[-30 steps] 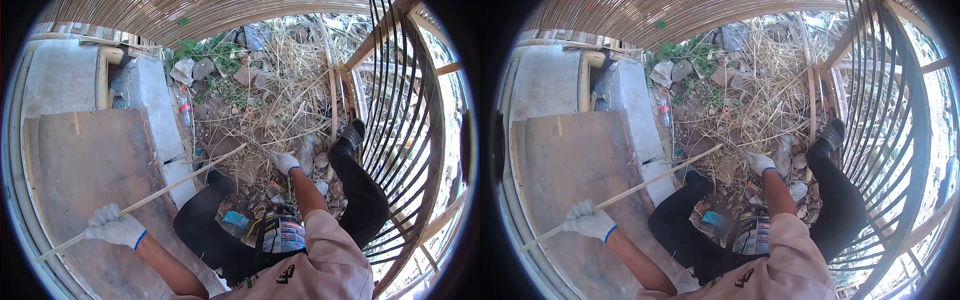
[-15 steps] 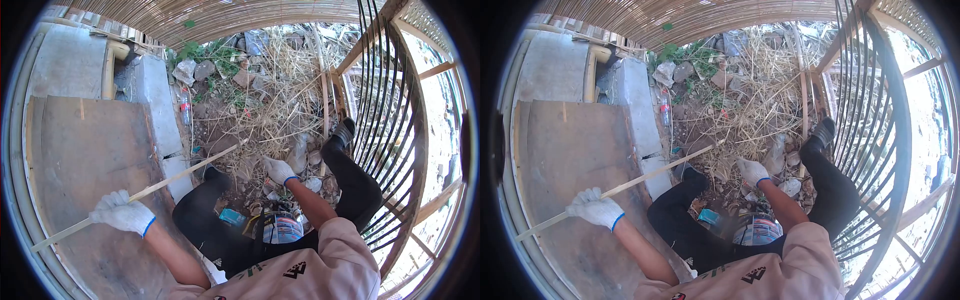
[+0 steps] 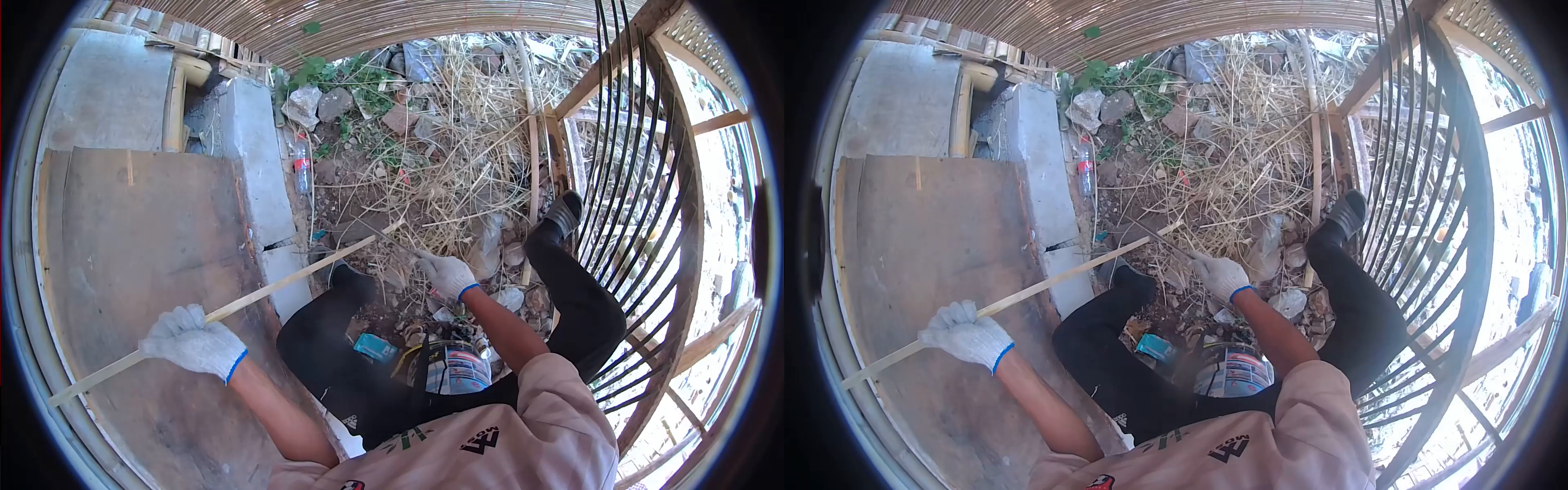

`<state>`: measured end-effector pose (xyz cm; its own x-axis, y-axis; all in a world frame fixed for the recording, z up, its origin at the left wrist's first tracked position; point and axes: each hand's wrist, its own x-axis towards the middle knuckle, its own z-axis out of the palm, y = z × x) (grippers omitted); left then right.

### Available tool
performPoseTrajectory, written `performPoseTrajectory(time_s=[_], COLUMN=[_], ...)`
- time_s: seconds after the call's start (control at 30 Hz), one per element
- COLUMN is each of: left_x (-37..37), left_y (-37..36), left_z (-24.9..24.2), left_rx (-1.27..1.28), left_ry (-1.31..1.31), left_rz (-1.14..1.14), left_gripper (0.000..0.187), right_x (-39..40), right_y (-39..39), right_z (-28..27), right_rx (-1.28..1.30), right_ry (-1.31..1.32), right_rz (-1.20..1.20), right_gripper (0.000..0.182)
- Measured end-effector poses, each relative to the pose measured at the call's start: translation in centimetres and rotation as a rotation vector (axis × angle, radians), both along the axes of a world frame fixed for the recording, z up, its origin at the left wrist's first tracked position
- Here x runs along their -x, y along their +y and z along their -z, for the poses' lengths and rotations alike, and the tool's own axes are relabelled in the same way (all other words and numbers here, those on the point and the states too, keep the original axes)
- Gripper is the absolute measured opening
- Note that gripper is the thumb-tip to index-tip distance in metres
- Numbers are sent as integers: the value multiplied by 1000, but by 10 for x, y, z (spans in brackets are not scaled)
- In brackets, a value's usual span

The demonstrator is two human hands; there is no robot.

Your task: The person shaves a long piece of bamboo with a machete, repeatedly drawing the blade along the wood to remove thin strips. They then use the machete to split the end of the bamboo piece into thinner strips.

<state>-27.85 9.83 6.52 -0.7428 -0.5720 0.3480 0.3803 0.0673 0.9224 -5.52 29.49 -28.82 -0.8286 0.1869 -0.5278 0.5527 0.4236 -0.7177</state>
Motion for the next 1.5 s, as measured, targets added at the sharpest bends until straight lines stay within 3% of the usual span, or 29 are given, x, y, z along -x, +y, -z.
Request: performPoseTrajectory(time_s=[0.23,0.37,0.6,0.67,0.87,0.97,1.1,1.17,1.2,1.23,1.3,1.5], left_x=[2,4,4,2,-8,-15,-29,-41,-46,-49,-50,-57], left_y=[9,0,5,5,-3,-11,-18,-15,-17,-20,-19,-3], left_z=[3,4,7,3,7,7,2,1,2,4,6,1], left_rx=[85,94,82,92,-49,15,-150,-181,-178,-165,-164,-164], left_ry=[4,11,4,28,66,81,101,119,114,114,130,78], left_rz=[-42,23,-11,16,75,137,221,298,299,342,385,385], left_gripper=[59,59,59,59,59,61,63,62,62,62,61,60], right_x=[-11,-29,-35,-39,-27,-16,-15,-13,-13,-19,-28,5], right_y=[6,17,17,12,22,19,12,10,3,-10,-31,-58], right_z=[-1,78,24,45,41,60,51,60,65,53,20,-135], right_rx=[-7,-123,-21,-53,-151,-205,-121,-5,102,106,94,268], right_ry=[92,-130,-73,-99,-128,-226,-281,-163,-230,-236,52,241], right_rz=[-65,111,-22,18,65,79,117,25,146,148,337,59], right_gripper=[47,46,47,47,44,41,44,47,50,50,51,52])
